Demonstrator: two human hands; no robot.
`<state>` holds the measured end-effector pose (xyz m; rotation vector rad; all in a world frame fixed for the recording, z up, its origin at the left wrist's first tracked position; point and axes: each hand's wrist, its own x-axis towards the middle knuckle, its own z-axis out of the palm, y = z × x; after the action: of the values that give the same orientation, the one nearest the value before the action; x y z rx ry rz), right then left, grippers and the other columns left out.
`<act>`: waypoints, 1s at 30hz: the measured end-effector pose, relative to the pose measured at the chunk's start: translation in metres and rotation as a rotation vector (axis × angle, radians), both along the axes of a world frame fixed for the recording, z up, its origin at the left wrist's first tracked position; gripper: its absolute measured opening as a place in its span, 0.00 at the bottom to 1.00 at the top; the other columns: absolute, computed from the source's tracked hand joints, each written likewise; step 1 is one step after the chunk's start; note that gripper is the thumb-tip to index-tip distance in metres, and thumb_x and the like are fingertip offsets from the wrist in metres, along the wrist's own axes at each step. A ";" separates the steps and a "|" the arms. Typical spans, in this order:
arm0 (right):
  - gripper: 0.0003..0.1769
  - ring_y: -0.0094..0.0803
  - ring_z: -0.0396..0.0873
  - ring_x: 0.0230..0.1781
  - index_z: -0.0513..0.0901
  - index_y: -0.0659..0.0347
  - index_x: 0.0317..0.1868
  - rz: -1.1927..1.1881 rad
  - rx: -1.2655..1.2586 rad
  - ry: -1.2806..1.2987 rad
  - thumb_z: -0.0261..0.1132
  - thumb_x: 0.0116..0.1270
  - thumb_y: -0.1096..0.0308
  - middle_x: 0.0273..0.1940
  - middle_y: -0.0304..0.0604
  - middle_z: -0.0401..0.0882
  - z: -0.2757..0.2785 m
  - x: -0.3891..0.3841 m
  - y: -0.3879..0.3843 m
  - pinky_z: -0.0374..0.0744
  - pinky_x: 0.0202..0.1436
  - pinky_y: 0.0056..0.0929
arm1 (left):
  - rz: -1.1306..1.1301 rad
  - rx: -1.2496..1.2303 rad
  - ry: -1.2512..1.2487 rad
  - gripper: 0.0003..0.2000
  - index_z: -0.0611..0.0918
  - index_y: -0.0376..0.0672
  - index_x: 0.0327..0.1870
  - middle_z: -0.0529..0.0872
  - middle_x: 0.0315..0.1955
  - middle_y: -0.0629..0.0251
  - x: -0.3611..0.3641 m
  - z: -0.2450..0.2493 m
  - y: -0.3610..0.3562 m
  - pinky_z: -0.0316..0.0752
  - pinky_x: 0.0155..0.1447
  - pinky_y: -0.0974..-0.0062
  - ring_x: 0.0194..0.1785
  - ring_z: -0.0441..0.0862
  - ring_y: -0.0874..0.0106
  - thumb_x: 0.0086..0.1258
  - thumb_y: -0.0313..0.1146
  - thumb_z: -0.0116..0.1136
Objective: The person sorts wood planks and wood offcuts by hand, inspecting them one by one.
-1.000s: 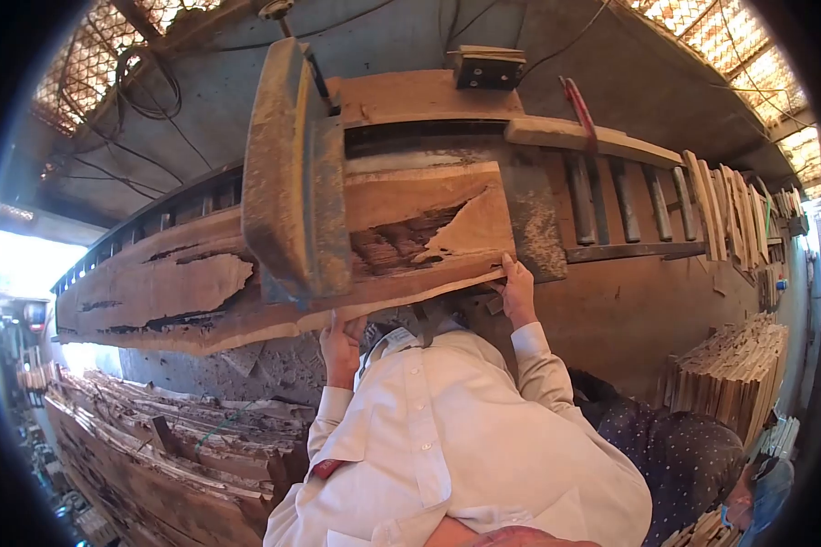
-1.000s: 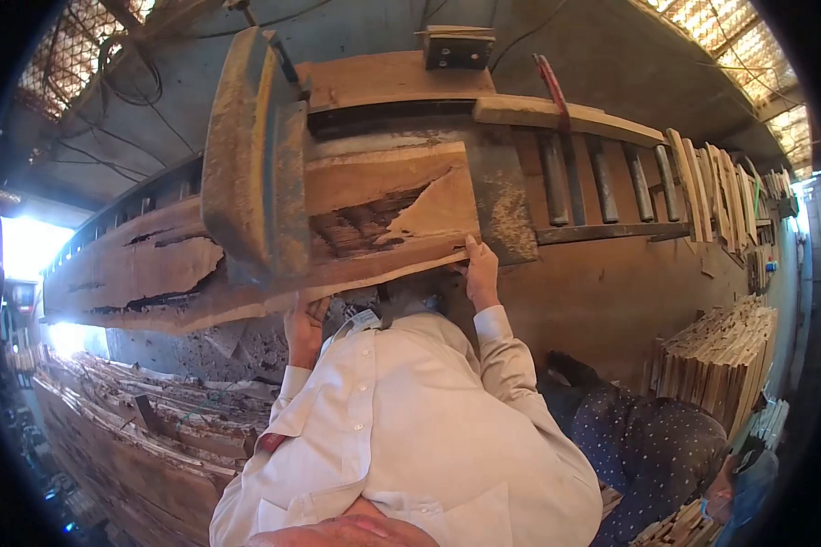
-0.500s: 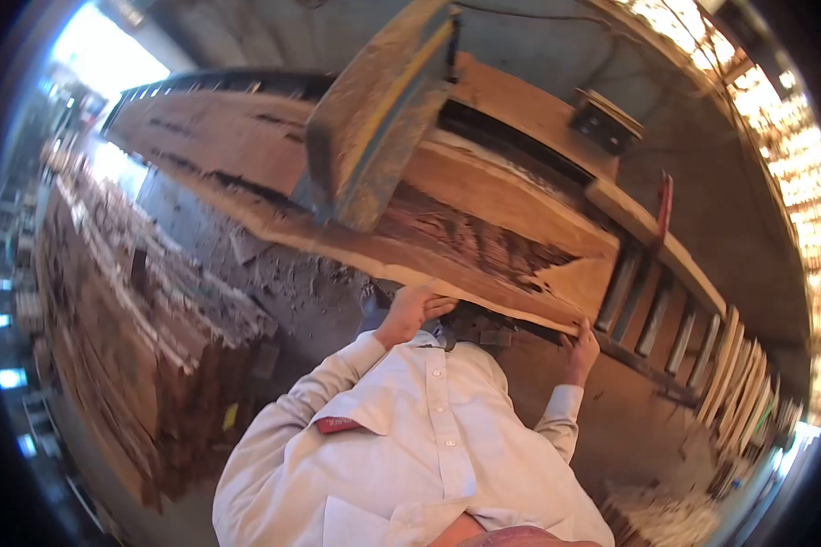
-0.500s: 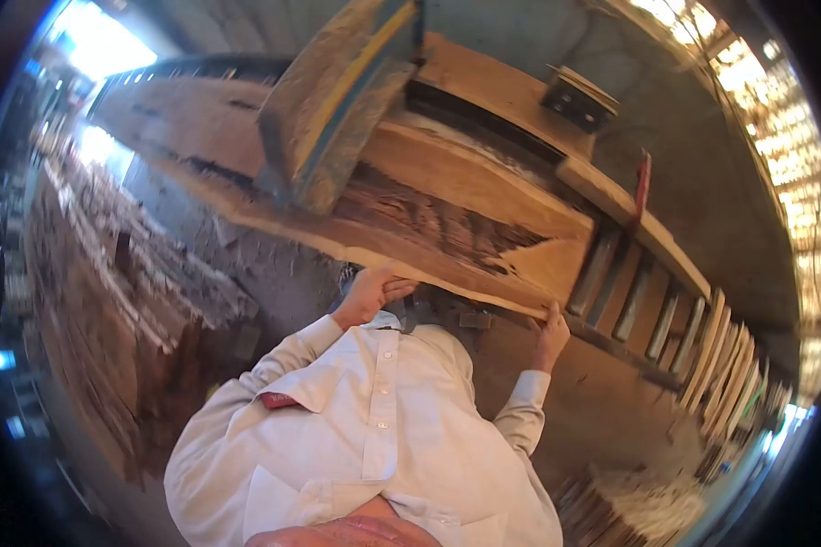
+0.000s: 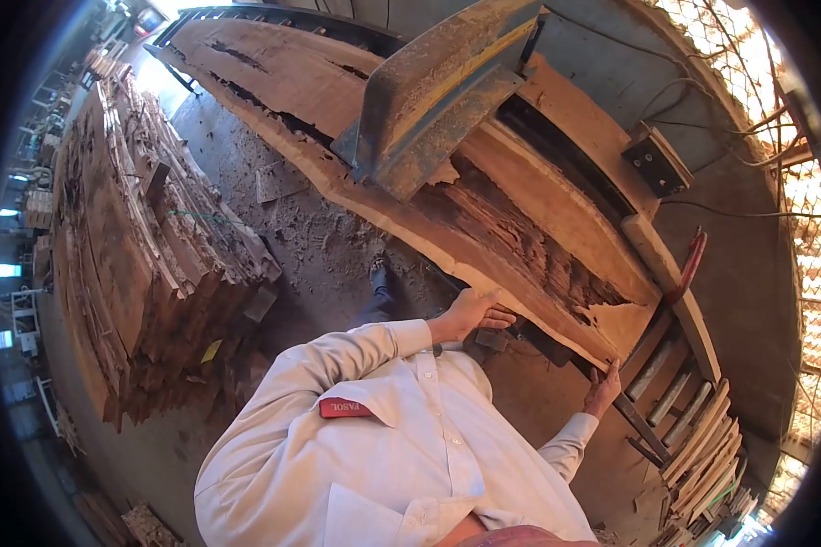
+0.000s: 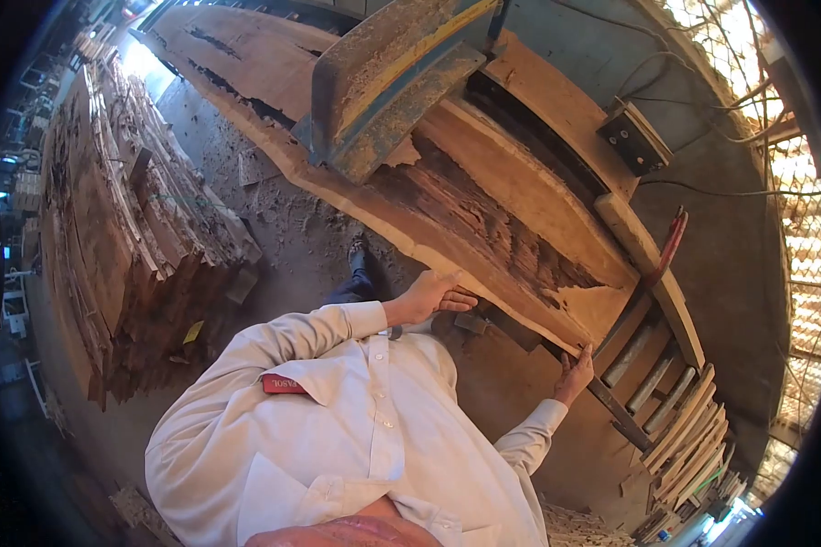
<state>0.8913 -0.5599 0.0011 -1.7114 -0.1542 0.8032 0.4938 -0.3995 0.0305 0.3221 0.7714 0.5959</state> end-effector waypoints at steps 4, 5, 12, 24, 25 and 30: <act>0.26 0.31 0.84 0.50 0.81 0.64 0.62 -0.046 0.017 -0.028 0.65 0.78 0.49 0.55 0.44 0.83 -0.004 -0.007 0.006 0.86 0.50 0.34 | 0.046 -0.001 0.047 0.23 0.70 0.21 0.62 0.86 0.50 0.41 0.005 0.000 0.000 0.91 0.50 0.70 0.49 0.91 0.59 0.86 0.40 0.49; 0.26 0.31 0.84 0.50 0.81 0.65 0.63 -0.074 0.064 -0.002 0.65 0.79 0.50 0.55 0.44 0.83 -0.007 -0.010 0.009 0.86 0.50 0.34 | 0.051 0.011 0.048 0.24 0.69 0.20 0.62 0.86 0.50 0.40 0.006 -0.002 0.001 0.91 0.49 0.70 0.48 0.91 0.59 0.86 0.40 0.49; 0.25 0.37 0.85 0.45 0.81 0.71 0.61 -0.247 0.101 -0.244 0.62 0.81 0.54 0.50 0.47 0.85 -0.011 -0.040 0.023 0.84 0.45 0.31 | -0.195 0.237 0.041 0.25 0.78 0.20 0.55 0.90 0.45 0.46 -0.023 -0.016 0.002 0.88 0.40 0.71 0.41 0.93 0.61 0.84 0.43 0.52; 0.63 0.68 0.68 0.72 0.49 0.76 0.78 -0.324 -0.631 -0.804 0.67 0.67 0.31 0.74 0.74 0.58 -0.022 -0.067 0.067 0.75 0.72 0.54 | -0.070 0.230 0.764 0.18 0.89 0.34 0.41 0.91 0.34 0.56 -0.280 -0.154 -0.081 0.84 0.40 0.66 0.37 0.90 0.67 0.76 0.43 0.59; 0.64 0.67 0.64 0.75 0.49 0.76 0.79 -0.306 -0.576 -0.730 0.67 0.66 0.31 0.76 0.73 0.55 -0.015 -0.075 0.072 0.73 0.75 0.54 | -0.070 0.371 1.021 0.19 0.89 0.34 0.41 0.92 0.35 0.51 -0.310 -0.177 -0.093 0.83 0.42 0.62 0.37 0.91 0.62 0.73 0.44 0.60; 0.62 0.70 0.66 0.72 0.51 0.74 0.79 -0.351 -0.643 -0.782 0.65 0.66 0.29 0.76 0.75 0.54 -0.029 -0.071 0.079 0.75 0.71 0.56 | 0.083 0.337 1.666 0.21 0.88 0.38 0.42 0.89 0.42 0.42 -0.445 -0.235 -0.191 0.78 0.54 0.49 0.48 0.86 0.43 0.73 0.51 0.59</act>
<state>0.8199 -0.4805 -0.0275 -2.5045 -0.1219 -0.1437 0.0488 -0.5906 -0.2040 1.1522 2.2849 0.4354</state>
